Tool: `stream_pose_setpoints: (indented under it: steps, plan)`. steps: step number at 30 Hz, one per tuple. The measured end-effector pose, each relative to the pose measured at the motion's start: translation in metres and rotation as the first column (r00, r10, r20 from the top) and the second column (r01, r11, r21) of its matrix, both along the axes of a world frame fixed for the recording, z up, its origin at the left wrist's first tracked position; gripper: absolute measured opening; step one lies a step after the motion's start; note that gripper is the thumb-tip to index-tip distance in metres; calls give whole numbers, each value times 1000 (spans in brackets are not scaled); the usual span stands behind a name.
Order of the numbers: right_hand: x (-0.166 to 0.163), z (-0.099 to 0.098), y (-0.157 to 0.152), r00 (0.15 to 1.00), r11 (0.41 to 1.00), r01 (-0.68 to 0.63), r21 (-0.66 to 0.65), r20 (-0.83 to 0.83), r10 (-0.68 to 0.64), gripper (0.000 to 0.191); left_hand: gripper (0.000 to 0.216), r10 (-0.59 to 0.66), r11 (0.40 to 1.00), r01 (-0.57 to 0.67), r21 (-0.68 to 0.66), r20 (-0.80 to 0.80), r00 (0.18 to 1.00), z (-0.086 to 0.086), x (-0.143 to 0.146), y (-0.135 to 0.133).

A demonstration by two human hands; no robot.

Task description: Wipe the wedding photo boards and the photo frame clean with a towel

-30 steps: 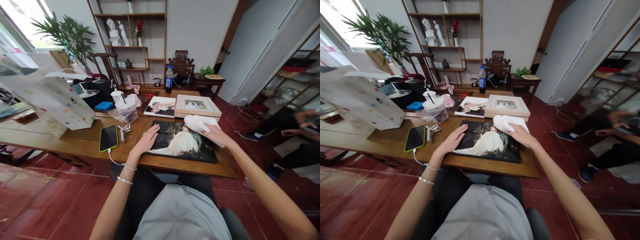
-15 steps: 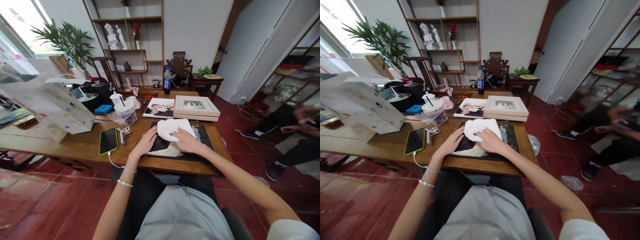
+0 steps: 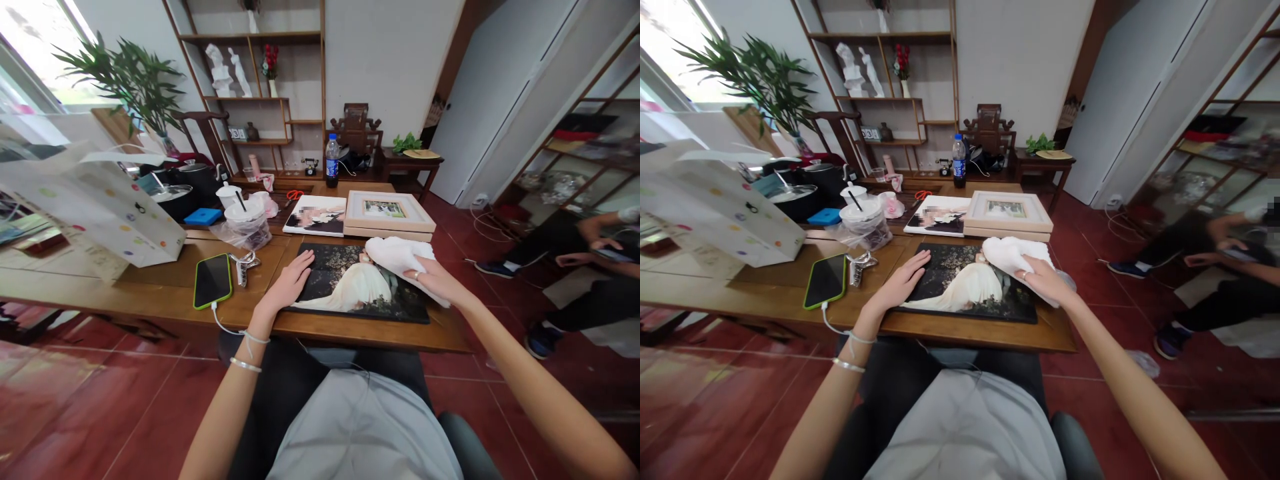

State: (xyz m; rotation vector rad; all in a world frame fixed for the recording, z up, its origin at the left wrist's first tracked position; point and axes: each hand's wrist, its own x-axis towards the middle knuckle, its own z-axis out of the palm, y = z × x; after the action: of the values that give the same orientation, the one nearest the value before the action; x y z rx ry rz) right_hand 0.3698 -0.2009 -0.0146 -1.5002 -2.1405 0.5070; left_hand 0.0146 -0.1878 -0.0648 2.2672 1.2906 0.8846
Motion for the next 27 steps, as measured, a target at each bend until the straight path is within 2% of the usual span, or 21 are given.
stream_pose_setpoints:
  steps: [3,6,14,18,23,27]
  plan:
    - [-26,1,-3,988,998,6,70,154,-17,36,42,-2,1000,2,10,3,1000,0,0,0]
    - [-60,2,-4,966,990,-75,116,255,44,43,42,-3,1000,3,11,1,1000,1,1,-1]
    - [-143,5,-21,906,926,-347,149,309,290,49,42,-32,999,32,14,4,999,6,2,-1]
    - [-151,10,-49,881,903,-414,113,300,366,49,42,-82,996,81,26,34,996,10,2,-4]
    - [-142,13,-90,837,859,-507,70,277,472,39,44,-41,999,41,1,34,999,8,0,-4]
    - [-137,12,-89,840,856,-512,69,250,482,38,45,-43,999,43,-2,49,998,6,-1,-4]
